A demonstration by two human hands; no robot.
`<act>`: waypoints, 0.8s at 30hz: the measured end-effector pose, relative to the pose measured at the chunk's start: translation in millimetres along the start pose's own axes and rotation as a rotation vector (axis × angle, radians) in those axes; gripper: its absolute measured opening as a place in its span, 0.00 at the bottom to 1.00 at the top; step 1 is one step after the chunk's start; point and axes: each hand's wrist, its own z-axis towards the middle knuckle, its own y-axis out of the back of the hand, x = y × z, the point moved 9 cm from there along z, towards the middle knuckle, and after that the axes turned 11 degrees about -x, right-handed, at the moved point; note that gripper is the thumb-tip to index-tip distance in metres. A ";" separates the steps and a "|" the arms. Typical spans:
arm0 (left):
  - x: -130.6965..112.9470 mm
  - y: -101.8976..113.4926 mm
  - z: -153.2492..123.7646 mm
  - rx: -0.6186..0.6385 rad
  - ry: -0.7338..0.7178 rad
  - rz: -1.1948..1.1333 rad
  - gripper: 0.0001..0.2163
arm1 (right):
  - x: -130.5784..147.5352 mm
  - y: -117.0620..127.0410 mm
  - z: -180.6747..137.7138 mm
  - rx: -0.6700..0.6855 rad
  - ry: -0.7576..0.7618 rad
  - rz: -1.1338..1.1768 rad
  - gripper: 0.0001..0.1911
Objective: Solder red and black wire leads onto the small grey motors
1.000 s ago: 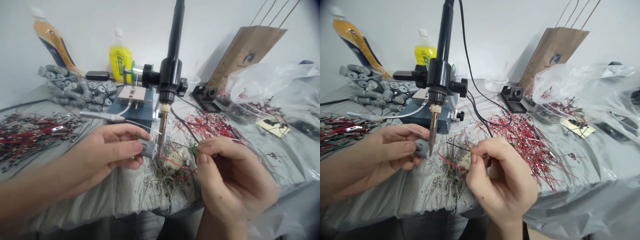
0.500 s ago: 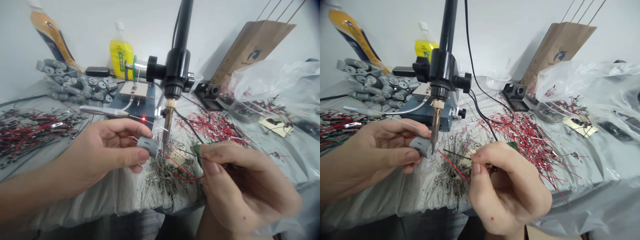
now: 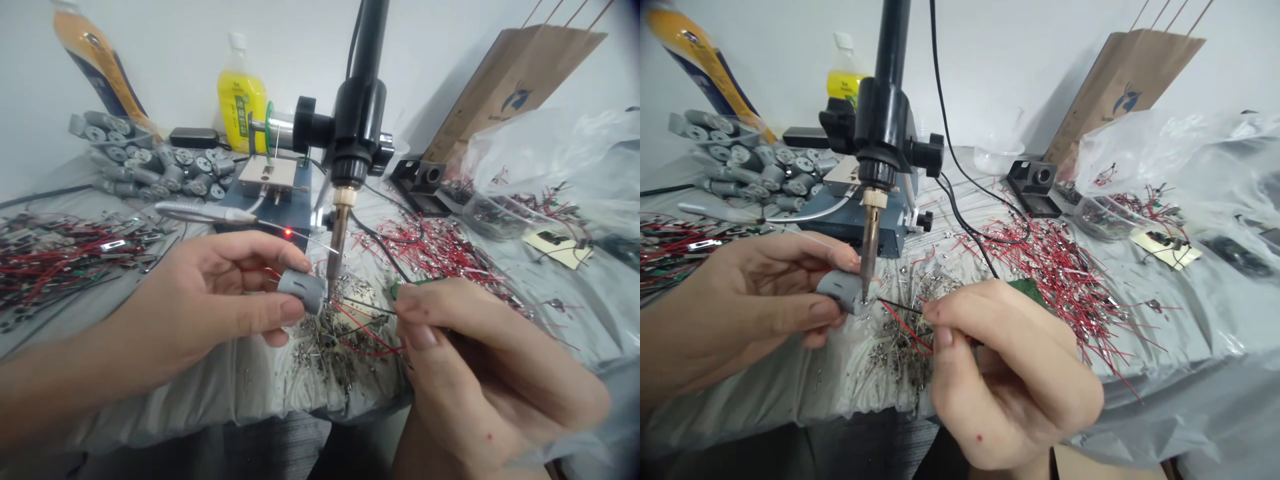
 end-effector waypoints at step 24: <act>-4.2 -1.4 -0.7 -0.002 -0.034 0.018 0.14 | 3.4 -3.2 0.3 0.024 0.020 -0.067 0.13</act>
